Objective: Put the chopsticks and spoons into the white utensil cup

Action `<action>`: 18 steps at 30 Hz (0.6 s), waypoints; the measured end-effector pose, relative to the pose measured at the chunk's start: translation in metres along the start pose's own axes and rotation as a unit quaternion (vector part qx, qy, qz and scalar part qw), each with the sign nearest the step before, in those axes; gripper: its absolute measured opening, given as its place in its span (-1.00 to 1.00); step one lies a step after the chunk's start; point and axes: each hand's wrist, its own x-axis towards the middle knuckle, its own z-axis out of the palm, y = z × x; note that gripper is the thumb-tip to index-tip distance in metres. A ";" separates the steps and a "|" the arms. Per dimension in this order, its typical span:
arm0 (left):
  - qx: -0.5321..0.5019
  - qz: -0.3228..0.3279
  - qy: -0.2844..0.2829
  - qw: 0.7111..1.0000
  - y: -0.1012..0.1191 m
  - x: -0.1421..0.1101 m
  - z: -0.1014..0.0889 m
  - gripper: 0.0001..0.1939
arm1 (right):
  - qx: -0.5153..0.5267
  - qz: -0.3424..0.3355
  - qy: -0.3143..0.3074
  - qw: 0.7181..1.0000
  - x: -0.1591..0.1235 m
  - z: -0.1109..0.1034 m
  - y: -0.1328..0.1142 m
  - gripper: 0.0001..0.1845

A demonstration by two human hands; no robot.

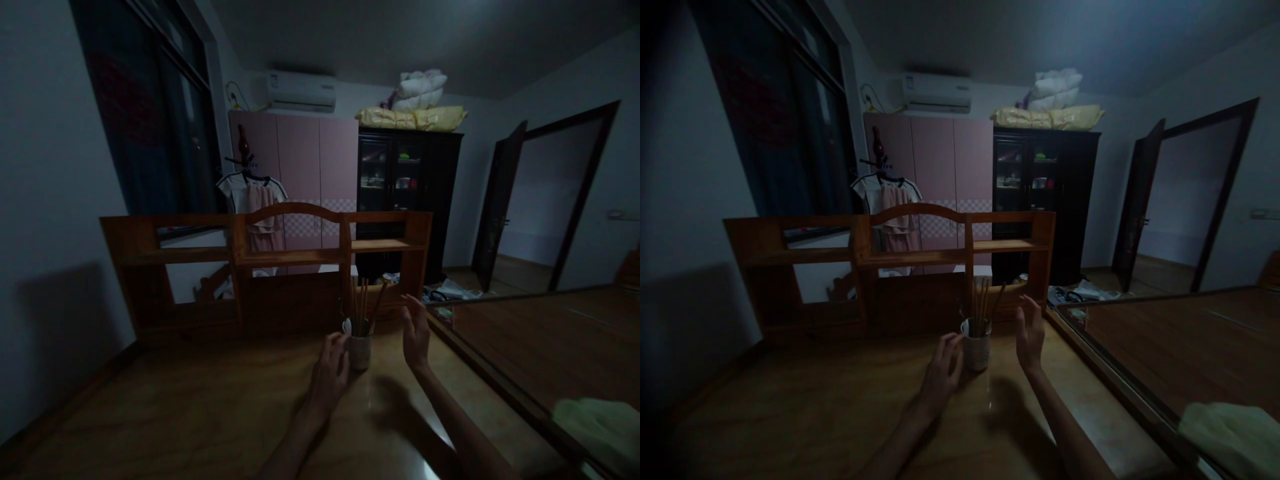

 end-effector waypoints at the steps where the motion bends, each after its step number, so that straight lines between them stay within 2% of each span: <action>1: -0.003 -0.010 0.003 1.000 0.000 0.005 -0.001 -0.59 | 0.011 0.018 -0.008 1.000 -0.003 0.001 0.010 -0.57; 3: -0.008 -0.021 -0.008 1.000 0.000 0.019 -0.004 -0.63 | 0.037 0.062 -0.071 0.995 -0.012 0.004 0.031 -0.51; 5: -0.010 -0.018 -0.038 0.999 -0.003 0.036 -0.007 -0.64 | 0.071 0.103 -0.168 0.978 -0.024 0.010 0.048 -0.41; 7: -0.011 -0.011 -0.071 0.997 -0.009 0.053 -0.010 -0.65 | 0.106 0.134 -0.251 0.953 -0.035 0.016 0.059 -0.27; 9: -0.010 -0.004 -0.107 0.994 -0.015 0.066 -0.012 -0.67 | 0.124 0.151 -0.305 0.932 -0.044 0.022 0.061 -0.08; 11: -0.006 0.000 -0.138 0.990 -0.020 0.076 -0.013 -0.71 | 0.141 0.160 -0.338 0.917 -0.051 0.025 0.057 0.08; 13: 0.000 0.003 -0.155 0.988 -0.022 0.081 -0.013 -0.75 | 0.172 0.173 -0.357 0.902 -0.056 0.026 0.051 0.16; 16: 0.011 0.007 -0.160 0.987 -0.019 0.084 -0.011 -0.83 | 0.219 0.196 -0.357 0.887 -0.059 0.025 0.042 0.15; 18: 0.017 0.008 -0.155 0.988 -0.015 0.083 -0.008 -0.89 | 0.234 0.199 -0.347 0.886 -0.060 0.024 0.039 0.08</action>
